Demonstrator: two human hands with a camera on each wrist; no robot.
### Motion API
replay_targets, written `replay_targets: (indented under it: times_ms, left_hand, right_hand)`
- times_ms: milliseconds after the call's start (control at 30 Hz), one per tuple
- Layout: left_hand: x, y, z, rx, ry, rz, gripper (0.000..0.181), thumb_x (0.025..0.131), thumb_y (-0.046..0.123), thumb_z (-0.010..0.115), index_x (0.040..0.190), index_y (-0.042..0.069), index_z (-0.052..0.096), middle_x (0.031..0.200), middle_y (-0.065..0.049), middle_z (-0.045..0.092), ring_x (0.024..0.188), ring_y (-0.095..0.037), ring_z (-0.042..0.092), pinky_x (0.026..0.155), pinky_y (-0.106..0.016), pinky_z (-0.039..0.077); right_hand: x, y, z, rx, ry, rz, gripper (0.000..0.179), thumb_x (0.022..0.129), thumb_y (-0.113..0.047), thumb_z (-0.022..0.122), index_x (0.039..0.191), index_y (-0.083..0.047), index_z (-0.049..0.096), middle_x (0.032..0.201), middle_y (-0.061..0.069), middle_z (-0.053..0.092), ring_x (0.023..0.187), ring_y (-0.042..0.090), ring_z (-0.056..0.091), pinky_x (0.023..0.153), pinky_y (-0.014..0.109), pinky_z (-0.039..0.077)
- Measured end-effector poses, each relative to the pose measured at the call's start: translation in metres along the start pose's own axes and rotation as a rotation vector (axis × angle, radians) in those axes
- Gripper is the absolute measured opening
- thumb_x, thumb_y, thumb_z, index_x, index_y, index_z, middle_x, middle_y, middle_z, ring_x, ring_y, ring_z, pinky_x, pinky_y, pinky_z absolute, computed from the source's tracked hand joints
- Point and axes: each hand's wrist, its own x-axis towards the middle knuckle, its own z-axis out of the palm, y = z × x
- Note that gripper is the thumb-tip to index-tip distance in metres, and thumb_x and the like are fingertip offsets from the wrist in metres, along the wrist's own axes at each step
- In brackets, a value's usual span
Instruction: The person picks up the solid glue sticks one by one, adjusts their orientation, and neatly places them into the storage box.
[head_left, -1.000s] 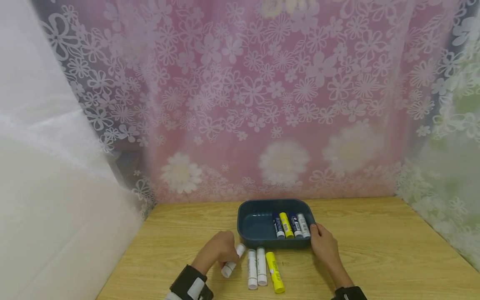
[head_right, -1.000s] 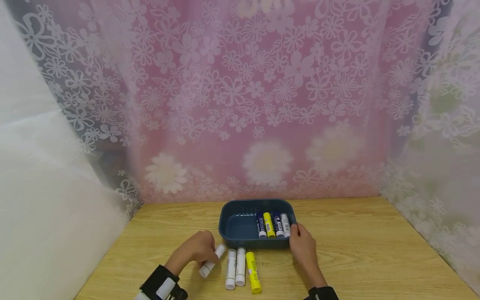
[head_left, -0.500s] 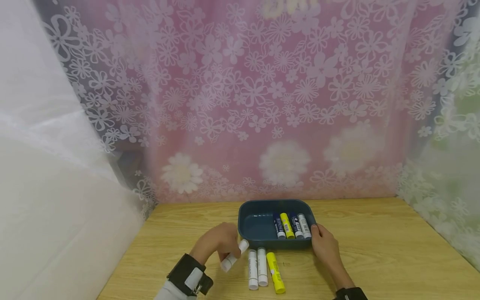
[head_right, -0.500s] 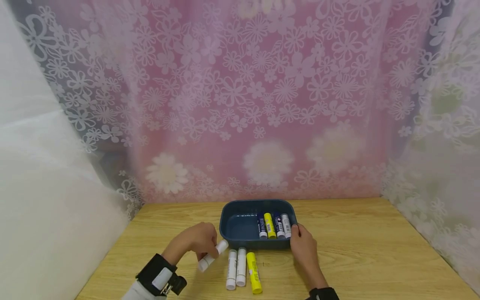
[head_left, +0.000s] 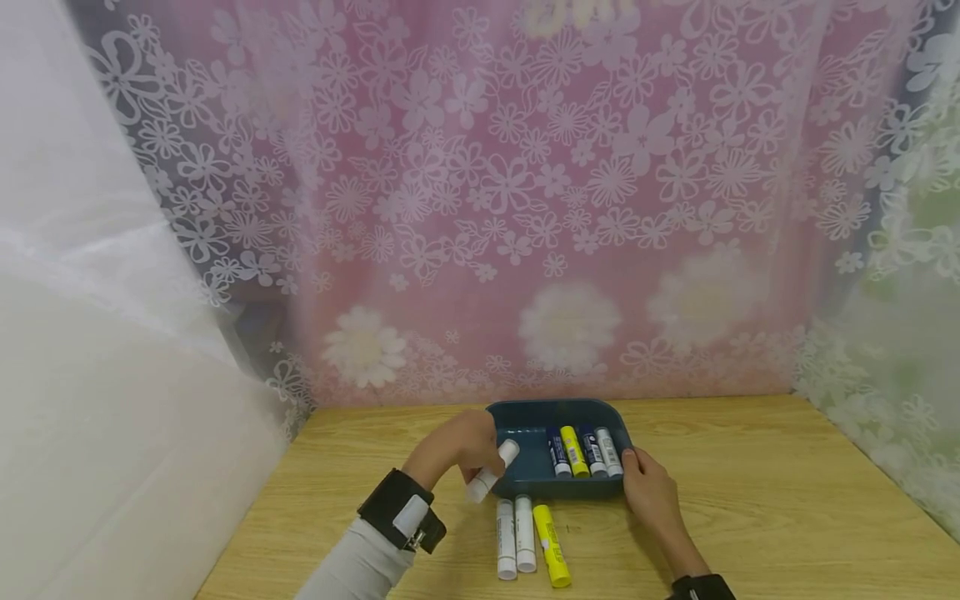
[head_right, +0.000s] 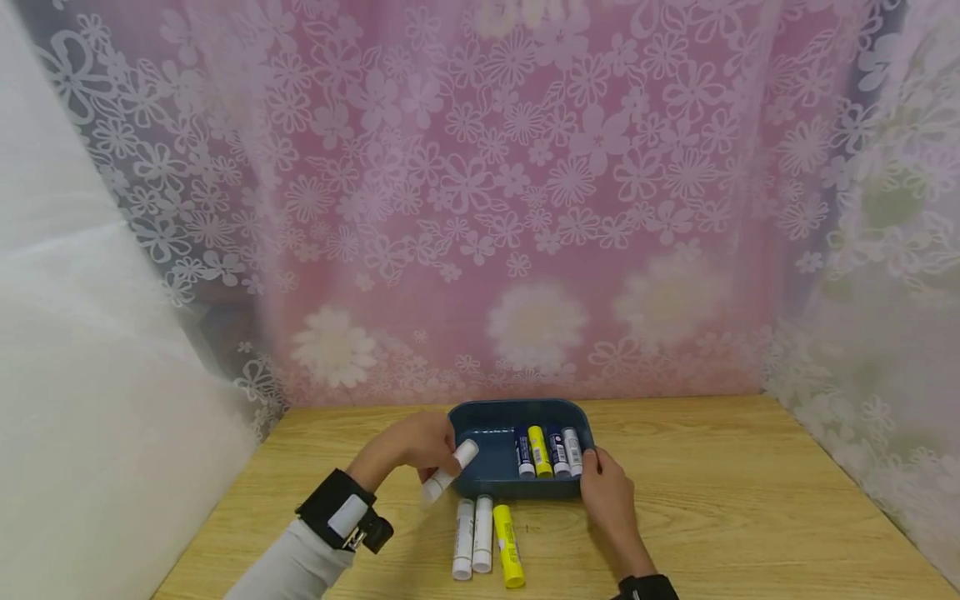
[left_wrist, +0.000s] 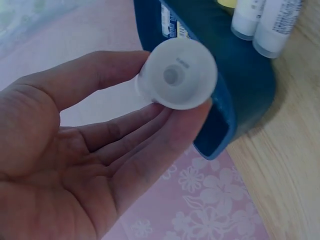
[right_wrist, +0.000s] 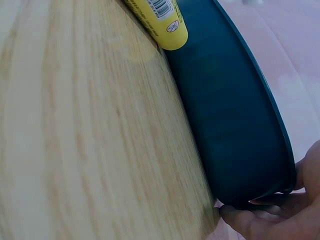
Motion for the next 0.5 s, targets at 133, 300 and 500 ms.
replay_targets:
  times_ms: [133,300,500]
  left_hand:
    - [0.011,0.007,-0.004,-0.018,0.022,0.008,0.019,0.084,0.009,0.079,0.071,0.000,0.069,0.067,-0.010,0.067,0.057,-0.026,0.071,0.055,-0.032,0.058]
    - [0.025,0.016,-0.006,-0.028,0.049,-0.010,0.016,0.085,0.011,0.079,0.077,0.001,0.069,0.068,-0.011,0.068,0.061,-0.028,0.073,0.060,-0.037,0.061]
    - [0.040,0.026,-0.006,-0.097,0.115,-0.027,0.015,0.086,0.011,0.078,0.085,-0.001,0.070,0.074,-0.011,0.066,0.062,-0.027,0.072,0.055,-0.033,0.058]
  right_hand:
    - [-0.001,0.000,-0.001,0.007,0.003,0.002,0.054,0.110,-0.032,0.031,0.148,0.003,0.046,0.148,0.031,0.048,0.139,0.052,0.042,0.114,0.064,0.034]
    - [-0.002,0.000,-0.001,0.011,0.012,0.005,0.053,0.110,-0.032,0.032,0.148,0.003,0.047,0.147,0.031,0.049,0.138,0.052,0.043,0.114,0.064,0.035]
    - [-0.002,0.000,-0.001,0.017,0.027,-0.003,0.053,0.110,-0.031,0.033,0.147,0.004,0.048,0.146,0.030,0.050,0.137,0.052,0.044,0.114,0.063,0.035]
